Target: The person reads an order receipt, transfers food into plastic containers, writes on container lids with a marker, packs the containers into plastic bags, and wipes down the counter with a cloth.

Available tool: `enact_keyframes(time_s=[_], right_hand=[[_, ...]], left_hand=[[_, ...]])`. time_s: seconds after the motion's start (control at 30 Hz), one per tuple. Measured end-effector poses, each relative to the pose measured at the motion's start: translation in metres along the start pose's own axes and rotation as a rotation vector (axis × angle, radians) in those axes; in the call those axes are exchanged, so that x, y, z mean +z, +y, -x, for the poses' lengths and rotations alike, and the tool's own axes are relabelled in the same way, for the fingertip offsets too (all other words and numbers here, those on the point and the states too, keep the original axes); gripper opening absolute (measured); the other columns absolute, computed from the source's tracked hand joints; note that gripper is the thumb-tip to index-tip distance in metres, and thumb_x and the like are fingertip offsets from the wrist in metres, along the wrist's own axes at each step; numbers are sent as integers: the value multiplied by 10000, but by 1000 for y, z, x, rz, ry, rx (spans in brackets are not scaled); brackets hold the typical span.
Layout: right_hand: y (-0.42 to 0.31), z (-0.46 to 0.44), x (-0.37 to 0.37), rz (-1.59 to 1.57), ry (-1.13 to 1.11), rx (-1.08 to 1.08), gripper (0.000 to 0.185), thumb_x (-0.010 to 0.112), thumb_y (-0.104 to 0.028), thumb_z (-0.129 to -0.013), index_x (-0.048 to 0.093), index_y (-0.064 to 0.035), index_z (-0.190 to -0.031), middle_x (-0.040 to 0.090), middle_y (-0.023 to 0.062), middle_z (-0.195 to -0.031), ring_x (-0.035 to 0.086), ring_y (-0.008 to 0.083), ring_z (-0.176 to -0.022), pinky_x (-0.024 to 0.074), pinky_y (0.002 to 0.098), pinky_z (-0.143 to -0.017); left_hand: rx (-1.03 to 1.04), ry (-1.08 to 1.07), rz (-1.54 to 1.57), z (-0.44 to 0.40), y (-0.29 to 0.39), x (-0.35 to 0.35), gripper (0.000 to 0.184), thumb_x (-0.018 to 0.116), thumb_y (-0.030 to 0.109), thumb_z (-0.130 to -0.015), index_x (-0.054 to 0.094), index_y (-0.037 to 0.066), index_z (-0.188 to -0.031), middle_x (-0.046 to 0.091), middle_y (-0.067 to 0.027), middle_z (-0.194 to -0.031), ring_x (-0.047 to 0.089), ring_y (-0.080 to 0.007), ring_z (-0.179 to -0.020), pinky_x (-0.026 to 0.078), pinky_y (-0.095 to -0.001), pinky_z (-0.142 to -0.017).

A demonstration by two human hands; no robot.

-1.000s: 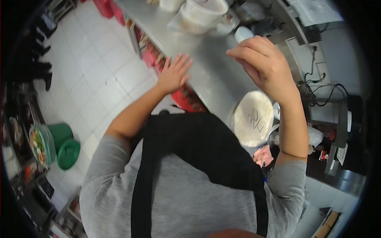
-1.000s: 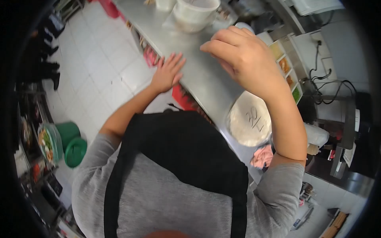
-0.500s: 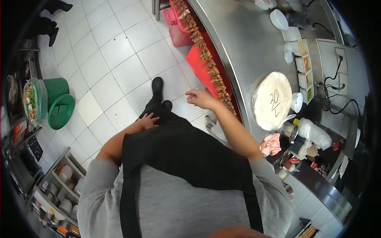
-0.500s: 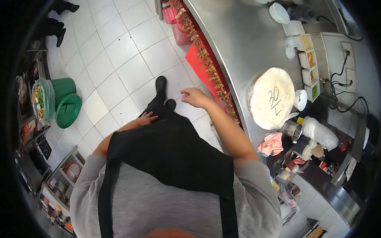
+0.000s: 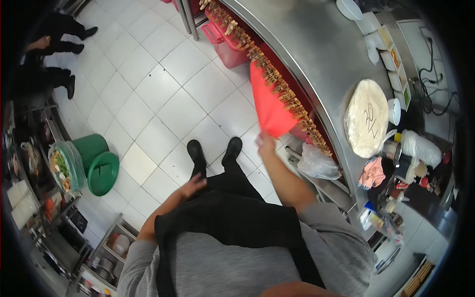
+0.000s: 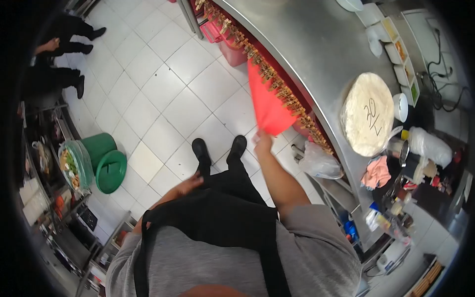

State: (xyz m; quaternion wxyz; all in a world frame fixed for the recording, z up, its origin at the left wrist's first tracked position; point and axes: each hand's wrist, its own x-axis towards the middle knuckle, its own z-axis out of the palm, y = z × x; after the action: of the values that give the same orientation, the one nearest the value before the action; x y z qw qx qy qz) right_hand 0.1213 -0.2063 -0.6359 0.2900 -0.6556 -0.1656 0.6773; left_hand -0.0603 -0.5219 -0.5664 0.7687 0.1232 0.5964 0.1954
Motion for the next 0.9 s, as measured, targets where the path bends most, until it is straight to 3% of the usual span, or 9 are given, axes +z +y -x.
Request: enact_keyframes(time_s=[0.1, 0.17, 0.27, 0.4, 0.47, 0.53, 0.67, 0.8, 0.9], right_hand=[[26, 159, 16, 690, -552, 40, 81, 579, -135, -786, 562, -56, -795, 556, 61, -721, 551, 161, -691, 443, 302, -626], [52, 195, -1, 865, -1172, -766, 73, 598, -131, -800, 625, -65, -786, 595, 96, -894, 571, 249, -894, 449, 363, -792], [58, 185, 3, 1186, -1290, -1280, 103, 651, -162, -764, 647, -84, -830, 602, 103, -954, 555, 303, -960, 453, 384, -814], [66, 189, 12, 1341, -1052, -1063, 197, 667, -212, -753, 655, -116, -924, 590, 109, -1046, 523, 328, -1040, 450, 400, -845], [4, 225, 16, 1497, -1234, -995, 283, 663, -286, -766, 646, -130, -1002, 578, 126, -1095, 506, 326, -1080, 451, 411, -855], [-79, 268, 29, 1560, -908, -589, 361, 701, -311, -738, 635, -42, -970, 599, 155, -1043, 571, 325, -961, 473, 403, -804], [-163, 271, 42, 936, -439, -993, 488, 748, -258, -722, 588, -31, -1125, 606, 119, -1091, 590, 257, -983, 470, 369, -835], [-194, 257, 134, 600, -789, -864, 617, 726, -272, -760, 489, 18, -1250, 524, 129, -1247, 529, 195, -1089, 401, 324, -945], [-197, 294, 211, 189, -1027, -540, 421, 667, -204, -818, 558, 17, -1160, 602, 91, -1117, 564, 152, -1012, 403, 302, -932]], left_hand=[[50, 123, 674, -29, 39, -61, 946, 348, 779, -768, 6, 234, -1460, 76, -202, -1499, 99, -315, -1387, 147, -566, -1061], [196, 151, 836, -3, 119, -84, 924, 304, 791, -770, 58, 229, -1462, 142, -215, -1482, 175, -323, -1368, 189, -507, -1065], [411, -234, 755, -38, 176, -93, 769, 475, 549, -875, 208, 89, -1431, 346, -174, -1405, 385, -272, -1266, 320, -399, -1022], [566, -179, 80, -33, 229, -33, 666, 579, -78, -719, 356, 24, -1338, 502, -99, -1247, 540, -205, -1067, 424, -327, -936], [714, -167, 49, 12, 250, -31, 683, 581, -53, -712, 342, 28, -1347, 495, -98, -1247, 524, -195, -1087, 411, -316, -947], [791, -165, 100, 76, 269, -27, 702, 580, -38, -707, 328, 33, -1358, 485, -95, -1257, 507, -192, -1111, 397, -311, -961], [834, -108, 292, 190, 263, -46, 736, 583, -32, -700, 308, 49, -1378, 467, -86, -1288, 475, -203, -1160, 377, -319, -986], [969, -57, 396, 244, 240, -62, 689, 629, -34, -705, 351, 11, -1334, 510, -114, -1245, 508, -229, -1130, 415, -365, -957], [1015, 15, 426, 252, 222, -82, 713, 655, -14, -703, 348, 36, -1344, 509, -113, -1239, 507, -232, -1133, 415, -372, -956]])
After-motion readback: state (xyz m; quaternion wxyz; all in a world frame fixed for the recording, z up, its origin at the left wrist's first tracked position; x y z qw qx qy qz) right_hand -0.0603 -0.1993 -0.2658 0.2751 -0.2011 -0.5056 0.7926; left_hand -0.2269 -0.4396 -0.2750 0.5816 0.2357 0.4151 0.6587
